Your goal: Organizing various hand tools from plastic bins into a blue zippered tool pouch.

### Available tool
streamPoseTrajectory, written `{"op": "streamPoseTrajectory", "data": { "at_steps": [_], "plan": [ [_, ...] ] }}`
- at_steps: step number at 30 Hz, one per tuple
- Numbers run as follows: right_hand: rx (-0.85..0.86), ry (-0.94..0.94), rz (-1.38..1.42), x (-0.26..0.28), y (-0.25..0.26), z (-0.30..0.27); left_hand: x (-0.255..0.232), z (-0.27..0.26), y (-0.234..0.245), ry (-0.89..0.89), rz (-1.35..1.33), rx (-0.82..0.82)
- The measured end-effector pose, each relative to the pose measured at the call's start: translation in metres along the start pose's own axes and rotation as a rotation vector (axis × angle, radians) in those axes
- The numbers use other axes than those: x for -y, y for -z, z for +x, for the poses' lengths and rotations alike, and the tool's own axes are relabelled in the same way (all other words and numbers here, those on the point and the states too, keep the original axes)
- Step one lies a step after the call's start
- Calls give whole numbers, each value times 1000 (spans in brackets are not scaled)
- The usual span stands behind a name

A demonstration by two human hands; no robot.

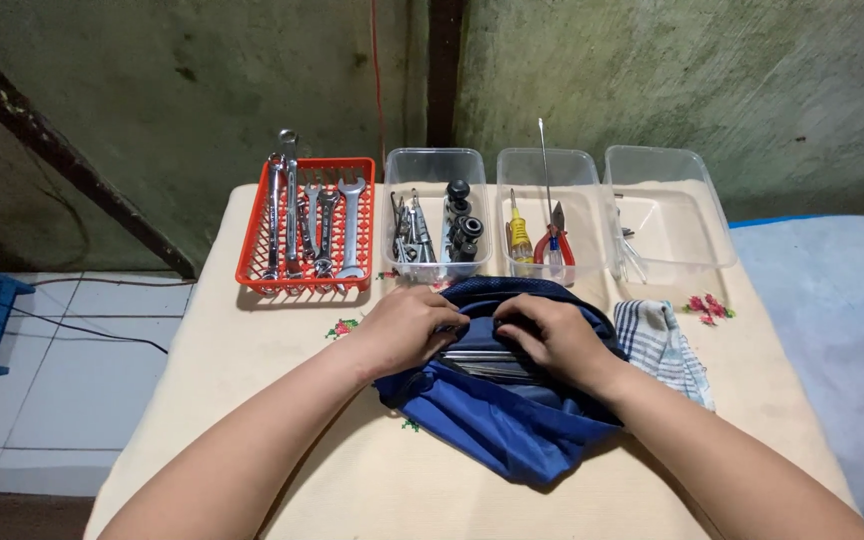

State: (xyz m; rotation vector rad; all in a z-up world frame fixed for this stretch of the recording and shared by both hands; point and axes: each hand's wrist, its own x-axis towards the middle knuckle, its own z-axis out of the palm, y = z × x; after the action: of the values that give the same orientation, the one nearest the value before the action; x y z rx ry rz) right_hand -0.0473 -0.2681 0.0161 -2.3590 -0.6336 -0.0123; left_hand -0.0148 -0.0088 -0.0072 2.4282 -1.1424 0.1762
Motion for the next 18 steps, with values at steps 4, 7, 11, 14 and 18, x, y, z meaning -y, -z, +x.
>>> {"op": "streamPoseTrajectory", "data": {
  "at_steps": [4,7,11,14,18],
  "plan": [
    [-100,-19,89,5,5,0,1,2,0,9,9,33],
    [-139,-1,95,4,1,-3,0,1,-3,2,30,24],
    [-205,39,107,12,3,-4,0,0,-5,17,54,43],
    [-232,21,170,20,7,-4,2,0,-7,18,57,45],
    [-257,-2,276,20,10,-4,1,1,-6,26,53,49]
  ]
}}
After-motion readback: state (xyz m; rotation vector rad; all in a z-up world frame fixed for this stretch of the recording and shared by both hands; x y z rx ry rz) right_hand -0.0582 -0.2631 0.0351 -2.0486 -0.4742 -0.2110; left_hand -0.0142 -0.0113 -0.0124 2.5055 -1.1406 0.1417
